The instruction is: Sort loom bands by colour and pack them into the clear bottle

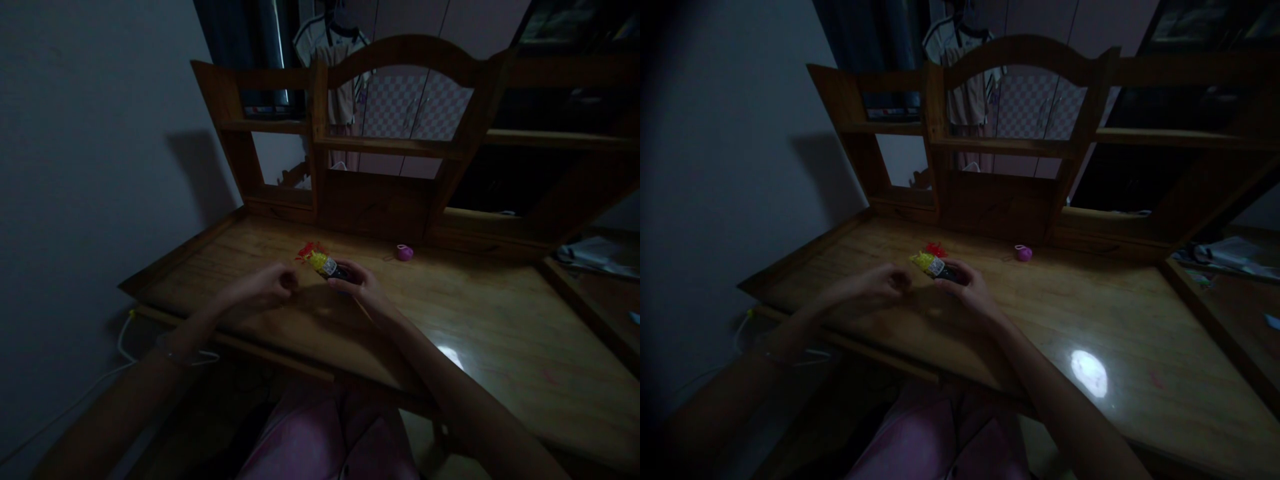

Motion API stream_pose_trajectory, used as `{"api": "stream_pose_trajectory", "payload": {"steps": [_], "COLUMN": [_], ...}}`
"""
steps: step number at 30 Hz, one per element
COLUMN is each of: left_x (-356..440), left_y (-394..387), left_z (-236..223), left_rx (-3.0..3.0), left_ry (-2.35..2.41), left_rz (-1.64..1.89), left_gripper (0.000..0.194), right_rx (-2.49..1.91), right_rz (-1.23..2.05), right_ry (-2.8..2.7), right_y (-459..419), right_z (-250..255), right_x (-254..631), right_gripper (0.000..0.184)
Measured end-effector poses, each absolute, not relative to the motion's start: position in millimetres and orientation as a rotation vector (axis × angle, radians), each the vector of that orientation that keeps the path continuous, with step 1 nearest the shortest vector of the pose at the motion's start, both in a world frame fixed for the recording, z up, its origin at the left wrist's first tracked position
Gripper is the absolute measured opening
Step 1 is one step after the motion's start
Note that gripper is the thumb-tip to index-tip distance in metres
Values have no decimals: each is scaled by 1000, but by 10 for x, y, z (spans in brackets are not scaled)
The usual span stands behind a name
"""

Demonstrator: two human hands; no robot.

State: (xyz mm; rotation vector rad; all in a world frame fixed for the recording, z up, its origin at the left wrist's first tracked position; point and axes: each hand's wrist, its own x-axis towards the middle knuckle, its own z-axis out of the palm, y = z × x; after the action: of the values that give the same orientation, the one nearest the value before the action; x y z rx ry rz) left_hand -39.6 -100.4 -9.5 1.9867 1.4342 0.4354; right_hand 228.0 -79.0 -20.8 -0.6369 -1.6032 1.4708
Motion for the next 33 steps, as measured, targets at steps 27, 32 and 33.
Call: {"api": "stream_pose_trajectory", "payload": {"steps": [27, 32, 33], "left_x": [-73, -20, 8], "left_y": [-1114, -1166, -1195], "left_z": [576, 616, 644], "left_rx": [1919, 1953, 1993], "left_ry": [1388, 1498, 1519], "left_rz": [915, 977, 1001], "left_gripper": [26, 21, 20], "right_rx": [-610, -611, -613], "right_rz": [1368, 1421, 1431], "right_ry": [-1748, -1700, -1691], "right_y": [-798, -818, -817], "right_z": [-287, -249, -245], "right_x": [2249, 2246, 2246], "right_gripper": [43, 44, 44]}}
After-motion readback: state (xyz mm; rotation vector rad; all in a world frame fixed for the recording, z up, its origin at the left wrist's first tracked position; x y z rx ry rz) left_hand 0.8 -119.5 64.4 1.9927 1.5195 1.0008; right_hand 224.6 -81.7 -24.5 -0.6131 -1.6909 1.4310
